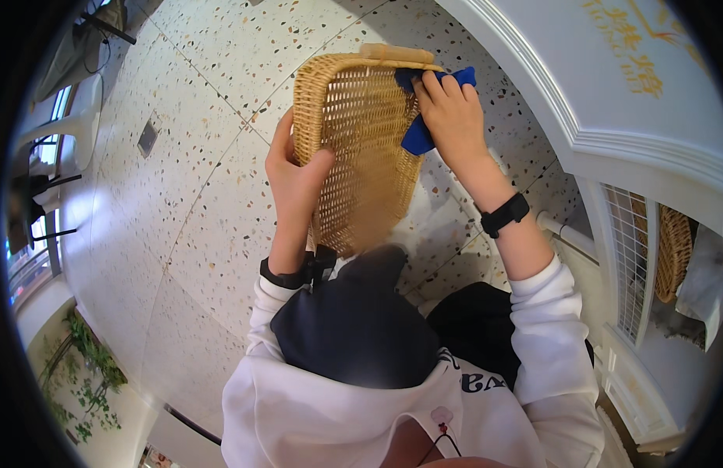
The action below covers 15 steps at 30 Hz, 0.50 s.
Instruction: The person wipes multiple wicker baskets with a blue cloth, handling them one at a time from a shelf. They also wipe a large white bag labeled Japanese Toast Flour and the shelf surface before placing the cleaned baskets back.
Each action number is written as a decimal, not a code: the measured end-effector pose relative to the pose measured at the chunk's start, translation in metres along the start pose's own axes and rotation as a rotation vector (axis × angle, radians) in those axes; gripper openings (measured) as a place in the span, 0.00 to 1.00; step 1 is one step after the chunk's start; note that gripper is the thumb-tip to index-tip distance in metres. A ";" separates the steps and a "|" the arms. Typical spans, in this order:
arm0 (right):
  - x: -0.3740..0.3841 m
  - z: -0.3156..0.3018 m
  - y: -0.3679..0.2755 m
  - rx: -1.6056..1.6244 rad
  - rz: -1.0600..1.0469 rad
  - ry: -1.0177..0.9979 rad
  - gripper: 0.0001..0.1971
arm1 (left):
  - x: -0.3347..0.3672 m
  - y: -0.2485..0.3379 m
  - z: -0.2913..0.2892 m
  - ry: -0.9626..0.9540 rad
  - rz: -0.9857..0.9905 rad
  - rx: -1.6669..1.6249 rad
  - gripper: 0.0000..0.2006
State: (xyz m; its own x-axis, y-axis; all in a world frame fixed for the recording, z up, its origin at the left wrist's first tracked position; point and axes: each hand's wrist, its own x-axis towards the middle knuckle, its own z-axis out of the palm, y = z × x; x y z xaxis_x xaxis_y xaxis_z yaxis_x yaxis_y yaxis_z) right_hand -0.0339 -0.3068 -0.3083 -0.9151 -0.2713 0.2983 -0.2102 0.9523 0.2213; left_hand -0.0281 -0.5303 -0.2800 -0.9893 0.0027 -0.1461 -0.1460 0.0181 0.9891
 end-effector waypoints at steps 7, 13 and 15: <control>-0.018 0.003 -0.034 -0.008 0.028 -0.130 0.13 | -0.007 0.003 0.004 0.033 0.224 0.125 0.33; -0.044 0.018 -0.064 0.045 0.030 -0.199 0.10 | -0.007 0.007 0.004 0.060 0.214 0.097 0.32; -0.058 0.014 -0.074 0.078 -0.064 -0.231 0.10 | -0.003 0.006 0.001 0.111 0.235 0.027 0.31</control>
State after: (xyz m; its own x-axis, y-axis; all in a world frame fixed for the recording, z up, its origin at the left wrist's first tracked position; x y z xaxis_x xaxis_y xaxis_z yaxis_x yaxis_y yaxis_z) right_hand 0.0297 -0.3594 -0.3547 -0.9515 -0.3009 0.0634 -0.2881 0.9445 0.1579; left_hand -0.0258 -0.5295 -0.2735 -0.9907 -0.0998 0.0922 0.0868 0.0569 0.9946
